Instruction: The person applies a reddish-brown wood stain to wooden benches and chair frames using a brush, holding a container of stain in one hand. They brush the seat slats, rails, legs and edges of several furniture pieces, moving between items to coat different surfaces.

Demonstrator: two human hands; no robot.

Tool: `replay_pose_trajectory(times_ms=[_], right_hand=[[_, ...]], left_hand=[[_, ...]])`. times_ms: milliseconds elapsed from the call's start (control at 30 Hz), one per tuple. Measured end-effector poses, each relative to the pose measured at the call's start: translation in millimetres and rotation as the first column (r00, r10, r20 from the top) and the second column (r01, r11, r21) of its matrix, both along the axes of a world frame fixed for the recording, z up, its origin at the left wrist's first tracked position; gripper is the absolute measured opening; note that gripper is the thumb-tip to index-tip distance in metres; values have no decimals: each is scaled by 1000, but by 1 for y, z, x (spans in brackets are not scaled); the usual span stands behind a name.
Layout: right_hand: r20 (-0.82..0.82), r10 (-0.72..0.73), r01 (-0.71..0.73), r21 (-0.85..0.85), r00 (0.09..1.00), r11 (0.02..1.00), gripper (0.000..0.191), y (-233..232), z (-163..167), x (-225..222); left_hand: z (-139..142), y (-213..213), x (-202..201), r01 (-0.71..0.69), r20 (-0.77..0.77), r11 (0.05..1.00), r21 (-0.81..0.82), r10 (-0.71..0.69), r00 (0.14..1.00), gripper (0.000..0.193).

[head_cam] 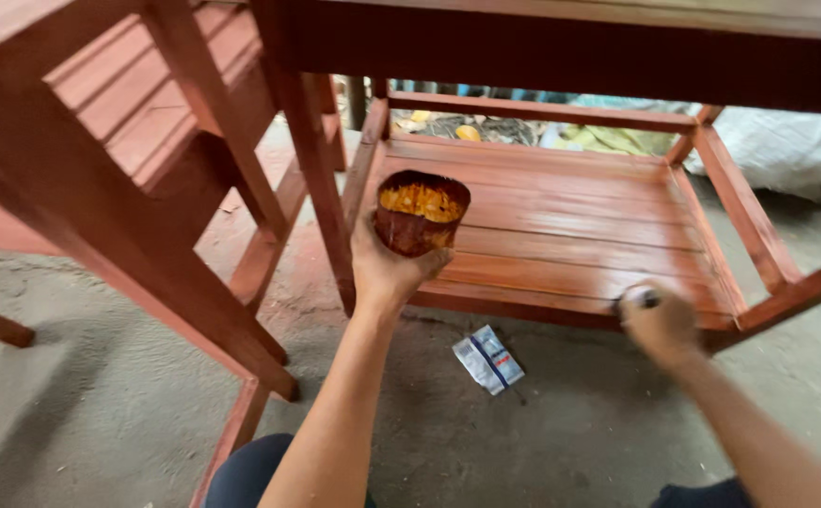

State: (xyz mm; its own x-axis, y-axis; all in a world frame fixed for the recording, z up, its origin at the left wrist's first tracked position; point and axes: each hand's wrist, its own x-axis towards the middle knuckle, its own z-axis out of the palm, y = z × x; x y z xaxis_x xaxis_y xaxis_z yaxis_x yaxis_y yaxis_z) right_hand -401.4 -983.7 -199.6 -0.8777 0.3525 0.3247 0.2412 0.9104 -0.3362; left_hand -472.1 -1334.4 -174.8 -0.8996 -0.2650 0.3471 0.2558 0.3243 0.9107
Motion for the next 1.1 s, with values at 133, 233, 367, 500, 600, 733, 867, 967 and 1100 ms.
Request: replay_pose_trajectory(times_ms=[133, 233, 367, 500, 600, 733, 867, 967, 1100], right_hand=[[-137, 182, -183, 5, 974, 983, 18, -94, 3, -10], [-255, 313, -349, -107, 915, 931, 13, -161, 15, -17], [-280, 313, -389, -279, 908, 878, 9, -237, 25, -23], [-428, 383, -571, -538, 819, 621, 21, -275, 25, -23], [-451, 474, -641, -362, 756, 677, 22, -271, 19, -24], [-217, 391, -439, -264, 894, 859, 9, -217, 10, -38], [7, 250, -247, -129, 968, 960, 17, -157, 7, -54], [-87, 269, -261, -642, 959, 721, 20, -104, 27, -66], [-357, 400, -536, -569, 844, 624, 23, -56, 86, -44]], left_hand=[[2, -9, -2, 7, 122, 1000, 10, -8, 992, 106], [7, -19, -3, 39, 192, 999, 22, -43, 980, 114], [14, -33, 0, 131, 164, 991, 39, -135, 977, 118], [20, -48, 7, 112, 196, 989, -101, -91, 976, 118], [22, -55, 8, 140, 243, 986, -87, -115, 963, 117], [17, -59, 8, 163, 273, 977, 135, -194, 942, 113], [5, -59, 12, 245, 310, 967, 72, -255, 916, 115], [-4, -47, 17, 313, 150, 948, 54, -318, 936, 116], [-16, -29, 31, 308, 44, 946, -104, -305, 951, 114]])
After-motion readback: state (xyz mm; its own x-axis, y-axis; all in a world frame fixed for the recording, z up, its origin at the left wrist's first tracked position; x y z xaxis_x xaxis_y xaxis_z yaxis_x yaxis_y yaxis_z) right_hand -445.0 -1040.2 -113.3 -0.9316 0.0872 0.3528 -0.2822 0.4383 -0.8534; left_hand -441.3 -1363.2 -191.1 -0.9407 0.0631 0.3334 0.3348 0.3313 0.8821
